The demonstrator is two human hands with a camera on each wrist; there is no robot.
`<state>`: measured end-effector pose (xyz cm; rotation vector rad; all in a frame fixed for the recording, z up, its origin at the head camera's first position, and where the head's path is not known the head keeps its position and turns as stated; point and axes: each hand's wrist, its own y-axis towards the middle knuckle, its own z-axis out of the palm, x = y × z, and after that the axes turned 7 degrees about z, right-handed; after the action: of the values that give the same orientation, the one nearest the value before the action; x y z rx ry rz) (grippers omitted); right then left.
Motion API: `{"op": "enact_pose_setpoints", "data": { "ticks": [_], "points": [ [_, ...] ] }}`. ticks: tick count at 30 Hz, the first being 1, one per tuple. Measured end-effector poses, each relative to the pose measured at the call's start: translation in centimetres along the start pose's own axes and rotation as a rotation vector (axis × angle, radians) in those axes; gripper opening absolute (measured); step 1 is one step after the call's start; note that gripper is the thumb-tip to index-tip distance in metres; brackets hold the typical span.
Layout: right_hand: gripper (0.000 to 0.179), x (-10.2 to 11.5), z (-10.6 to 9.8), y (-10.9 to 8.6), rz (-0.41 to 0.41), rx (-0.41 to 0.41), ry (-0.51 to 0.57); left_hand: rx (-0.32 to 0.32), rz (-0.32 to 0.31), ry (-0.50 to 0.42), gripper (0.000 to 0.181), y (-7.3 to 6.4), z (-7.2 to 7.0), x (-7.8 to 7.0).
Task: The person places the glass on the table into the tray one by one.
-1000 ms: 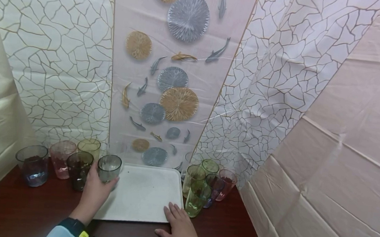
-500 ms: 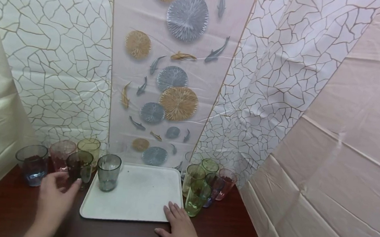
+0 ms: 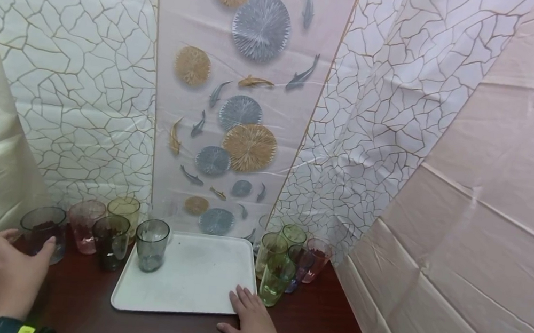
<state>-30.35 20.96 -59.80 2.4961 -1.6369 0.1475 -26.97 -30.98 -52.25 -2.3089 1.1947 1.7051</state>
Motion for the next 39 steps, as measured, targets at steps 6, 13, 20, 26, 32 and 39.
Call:
{"op": "enact_pose_setpoints", "data": {
  "ticks": [6, 13, 20, 26, 32, 39],
  "points": [
    [0.092, 0.0, 0.1, 0.0, 0.002, -0.007, 0.0, 0.129, -0.078, -0.007, 0.117, 2.2, 0.7, 0.9],
    [0.091, -0.2, 0.3, 0.0, -0.007, -0.012, 0.001, 0.204, -0.109, -0.069, 0.125, 3.3, 2.2, 2.5],
    [0.091, -0.2, 0.4, 0.0, -0.003, 0.006, 0.005, 0.176, -0.066, -0.071, 0.106, 3.4, 3.0, 3.2],
    [0.092, -0.2, 0.3, -0.1, -0.009, 0.003, 0.009, 0.16, -0.077, -0.064, 0.102, 3.2, 3.0, 3.2],
    [0.091, -0.1, 0.1, -0.1, -0.004, 0.012, 0.02, 0.148, -0.094, -0.066, 0.105, 2.8, 1.9, 2.8],
    [0.092, -0.1, 0.1, 0.0, 0.003, 0.014, 0.013, 0.171, -0.075, -0.088, 0.111, 1.6, -0.1, 1.5]
  ]
}}
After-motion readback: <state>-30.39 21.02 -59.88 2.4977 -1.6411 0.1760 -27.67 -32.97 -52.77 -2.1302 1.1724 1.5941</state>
